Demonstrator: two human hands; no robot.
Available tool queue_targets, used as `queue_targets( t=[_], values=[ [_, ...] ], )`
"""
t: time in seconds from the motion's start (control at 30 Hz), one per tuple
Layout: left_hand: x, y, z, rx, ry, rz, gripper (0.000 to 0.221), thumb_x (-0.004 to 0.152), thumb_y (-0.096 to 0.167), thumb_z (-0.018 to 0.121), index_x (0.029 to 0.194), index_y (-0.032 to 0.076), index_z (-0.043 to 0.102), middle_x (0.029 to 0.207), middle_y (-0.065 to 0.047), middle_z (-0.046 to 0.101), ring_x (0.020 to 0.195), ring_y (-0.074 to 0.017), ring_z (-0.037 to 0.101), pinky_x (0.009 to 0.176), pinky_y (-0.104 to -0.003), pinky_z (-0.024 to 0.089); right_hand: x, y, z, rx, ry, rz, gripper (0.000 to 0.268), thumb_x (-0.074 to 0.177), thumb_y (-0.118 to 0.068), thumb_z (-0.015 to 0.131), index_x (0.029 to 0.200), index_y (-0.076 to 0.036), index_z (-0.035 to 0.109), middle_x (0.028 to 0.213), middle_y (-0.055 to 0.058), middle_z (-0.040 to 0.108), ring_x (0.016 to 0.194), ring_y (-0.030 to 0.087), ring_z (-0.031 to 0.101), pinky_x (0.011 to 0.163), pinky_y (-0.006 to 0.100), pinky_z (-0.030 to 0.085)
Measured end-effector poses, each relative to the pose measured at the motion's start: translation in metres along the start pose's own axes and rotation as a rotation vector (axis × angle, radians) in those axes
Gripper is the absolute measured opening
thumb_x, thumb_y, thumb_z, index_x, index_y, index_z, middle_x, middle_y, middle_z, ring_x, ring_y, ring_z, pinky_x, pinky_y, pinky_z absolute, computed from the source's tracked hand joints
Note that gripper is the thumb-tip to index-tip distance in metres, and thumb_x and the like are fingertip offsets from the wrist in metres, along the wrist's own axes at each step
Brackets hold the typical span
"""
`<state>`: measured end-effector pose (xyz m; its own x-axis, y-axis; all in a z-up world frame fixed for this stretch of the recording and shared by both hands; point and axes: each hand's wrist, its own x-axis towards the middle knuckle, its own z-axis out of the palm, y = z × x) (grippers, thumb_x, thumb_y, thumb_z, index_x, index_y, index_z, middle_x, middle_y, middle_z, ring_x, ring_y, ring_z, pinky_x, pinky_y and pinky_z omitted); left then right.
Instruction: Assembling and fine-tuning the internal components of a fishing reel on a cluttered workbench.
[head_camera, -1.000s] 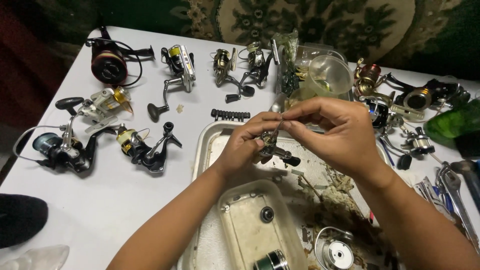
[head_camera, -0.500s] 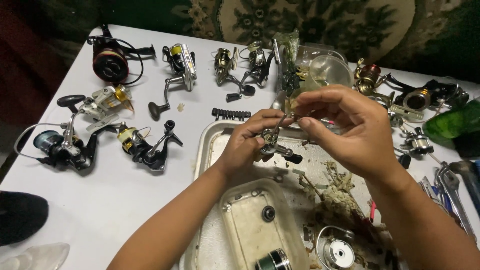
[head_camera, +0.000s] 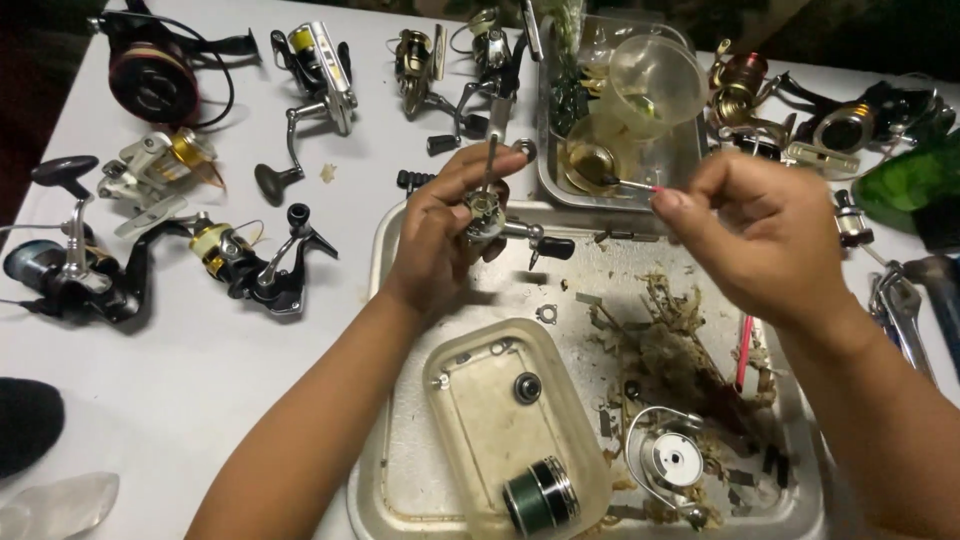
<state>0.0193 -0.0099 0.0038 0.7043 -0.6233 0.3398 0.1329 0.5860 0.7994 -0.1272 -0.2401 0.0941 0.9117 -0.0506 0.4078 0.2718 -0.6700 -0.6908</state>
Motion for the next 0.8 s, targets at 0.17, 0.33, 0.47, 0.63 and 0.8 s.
queue_targets(
  t=[0.17,0.33,0.47,0.63,0.8],
  values=[
    [0.002,-0.007,-0.012,0.043,0.03,0.044,0.053,0.09,0.015,0.039,0.135,0.0,0.062,0.145,-0.016,0.049,0.083,-0.0136,0.053,0.058,-0.022,0.046,-0.003,-0.001,0.011,-0.454,-0.474,0.022,0.044,0.09,-0.015,0.068,0.134,-0.012,0.062,0.113,0.007,0.073,0.085,0.019,0.074,0.077,0.032,0.067],
    [0.006,-0.012,-0.018,0.011,0.065,0.091,0.054,0.089,0.017,0.042,0.135,-0.003,0.062,0.141,-0.01,0.049,0.086,-0.013,0.049,0.054,-0.023,0.044,-0.001,0.017,0.05,-0.548,-0.488,-0.154,0.011,0.093,-0.024,0.073,0.095,-0.013,0.076,0.081,0.002,0.073,0.07,0.023,0.07,0.066,0.043,0.06],
    [0.008,-0.02,-0.02,0.097,0.069,0.197,0.06,0.083,0.02,0.046,0.136,-0.005,0.062,0.135,-0.009,0.05,0.089,-0.0126,0.05,0.052,-0.023,0.052,0.005,0.027,0.085,-0.641,-0.451,-0.22,0.007,0.083,-0.022,0.077,0.086,-0.015,0.075,0.079,0.001,0.072,0.076,0.026,0.072,0.061,0.038,0.055],
    [0.01,-0.02,-0.022,0.089,0.067,0.201,0.06,0.083,0.02,0.047,0.135,-0.004,0.063,0.135,-0.011,0.05,0.083,-0.0123,0.051,0.051,-0.025,0.052,0.011,0.033,0.099,-0.715,-0.542,-0.172,0.006,0.082,-0.024,0.074,0.086,-0.02,0.075,0.078,0.0,0.07,0.077,0.024,0.073,0.055,0.039,0.054],
    [0.014,-0.03,-0.031,0.097,0.041,0.232,0.058,0.083,0.019,0.049,0.135,-0.003,0.064,0.135,-0.012,0.051,0.077,-0.0125,0.053,0.05,-0.026,0.052,0.012,0.031,0.102,-0.744,-0.586,-0.177,0.011,0.08,-0.027,0.075,0.087,-0.018,0.077,0.08,0.002,0.073,0.079,0.027,0.075,0.053,0.042,0.056]
  ],
)
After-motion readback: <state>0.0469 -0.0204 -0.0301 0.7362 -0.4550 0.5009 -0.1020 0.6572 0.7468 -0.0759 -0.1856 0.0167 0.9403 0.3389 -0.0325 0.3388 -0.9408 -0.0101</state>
